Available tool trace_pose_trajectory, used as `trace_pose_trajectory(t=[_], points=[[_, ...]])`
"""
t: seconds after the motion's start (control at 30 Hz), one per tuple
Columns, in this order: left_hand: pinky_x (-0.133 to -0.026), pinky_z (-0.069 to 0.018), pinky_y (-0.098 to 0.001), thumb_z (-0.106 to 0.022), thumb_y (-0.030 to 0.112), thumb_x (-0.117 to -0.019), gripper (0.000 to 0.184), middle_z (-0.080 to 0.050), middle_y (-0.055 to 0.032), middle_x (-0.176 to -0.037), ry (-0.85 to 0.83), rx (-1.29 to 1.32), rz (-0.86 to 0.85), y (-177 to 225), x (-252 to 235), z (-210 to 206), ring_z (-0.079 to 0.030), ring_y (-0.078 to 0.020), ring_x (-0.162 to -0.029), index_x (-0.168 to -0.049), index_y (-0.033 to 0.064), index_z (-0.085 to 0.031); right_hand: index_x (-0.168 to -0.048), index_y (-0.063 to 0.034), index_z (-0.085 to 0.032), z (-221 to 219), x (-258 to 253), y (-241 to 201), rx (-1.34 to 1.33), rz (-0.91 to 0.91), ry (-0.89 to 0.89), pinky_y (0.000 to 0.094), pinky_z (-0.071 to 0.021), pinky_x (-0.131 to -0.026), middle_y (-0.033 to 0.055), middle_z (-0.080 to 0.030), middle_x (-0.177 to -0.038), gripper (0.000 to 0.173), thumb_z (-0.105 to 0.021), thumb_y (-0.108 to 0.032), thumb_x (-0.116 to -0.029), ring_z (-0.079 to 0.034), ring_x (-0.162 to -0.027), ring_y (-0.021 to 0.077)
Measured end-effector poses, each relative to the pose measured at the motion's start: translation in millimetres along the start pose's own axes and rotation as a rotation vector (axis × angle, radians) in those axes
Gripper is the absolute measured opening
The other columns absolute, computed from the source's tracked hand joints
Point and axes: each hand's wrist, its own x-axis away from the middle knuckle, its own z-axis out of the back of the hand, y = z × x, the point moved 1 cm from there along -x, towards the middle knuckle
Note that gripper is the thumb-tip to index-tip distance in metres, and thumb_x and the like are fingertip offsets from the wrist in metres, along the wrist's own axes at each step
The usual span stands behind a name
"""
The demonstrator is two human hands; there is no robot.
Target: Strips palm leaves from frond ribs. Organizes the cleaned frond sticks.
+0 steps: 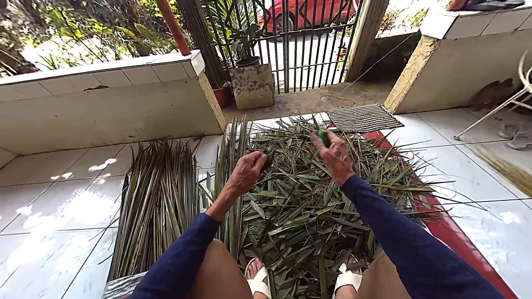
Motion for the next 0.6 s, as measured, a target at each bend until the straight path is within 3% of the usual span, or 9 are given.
trace_pose_trajectory(t=[0.13, 0.27, 0.4, 0.5, 0.6], points=[[-0.051, -0.0503, -0.0305, -0.045, 0.033, -0.1113, 0.036, -0.059, -0.0049, -0.068, -0.014, 0.002, -0.059, 12, -6, -17, -0.058, -0.0151, -0.054, -0.092, 0.0083, -0.063, -0.114, -0.0139, -0.072, -34, 30, -18, -0.114, 0.023, -0.183, 0.0405, -0.0494, -0.060, 0.0051, -0.065, -0.081, 0.034, -0.065, -0.045, -0.1001, -0.058, -0.065, 0.0178], [-0.052, -0.0514, -0.0322, -0.046, 0.031, -0.1108, 0.034, -0.060, -0.0057, -0.068, -0.045, 0.041, -0.118, 19, -10, -33, -0.058, -0.0158, -0.054, -0.097, 0.0079, -0.067, -0.099, -0.0109, -0.070, -46, 32, -21, -0.179, -0.012, -0.153, 0.0362, -0.0450, -0.056, 0.0035, -0.059, -0.071, 0.030, -0.068, -0.041, -0.0993, -0.053, -0.059, 0.0157], [-0.048, -0.0523, -0.0279, -0.041, 0.037, -0.1124, 0.038, -0.062, -0.0075, -0.072, -0.245, 0.236, 0.007, 18, -8, -33, -0.060, -0.0155, -0.053, -0.109, 0.0075, -0.065, -0.104, -0.0097, -0.069, -36, 21, -16, -0.159, -0.013, -0.130, 0.0377, -0.0474, -0.056, 0.0054, -0.060, -0.072, 0.030, -0.064, -0.039, -0.1015, -0.055, -0.059, 0.0172], [-0.052, -0.0545, -0.0284, -0.039, 0.042, -0.1118, 0.047, -0.064, -0.0068, -0.073, -0.443, 0.375, 0.080, 0, -5, -23, -0.061, -0.0148, -0.056, -0.112, 0.0051, -0.068, -0.102, -0.0084, -0.071, -20, -1, -5, -0.197, -0.023, -0.047, 0.0385, -0.0484, -0.060, 0.0043, -0.063, -0.073, 0.029, -0.066, -0.037, -0.1003, -0.057, -0.062, 0.0167], [-0.053, -0.0549, -0.0264, -0.045, 0.039, -0.1103, 0.041, -0.066, -0.0058, -0.076, -0.533, 0.471, 0.136, -17, -3, -13, -0.063, -0.0127, -0.058, -0.108, 0.0052, -0.068, -0.103, -0.0088, -0.070, 4, -14, 0, -0.228, -0.053, 0.033, 0.0350, -0.0462, -0.058, 0.0028, -0.062, -0.074, 0.028, -0.066, -0.036, -0.1008, -0.055, -0.061, 0.0145]])
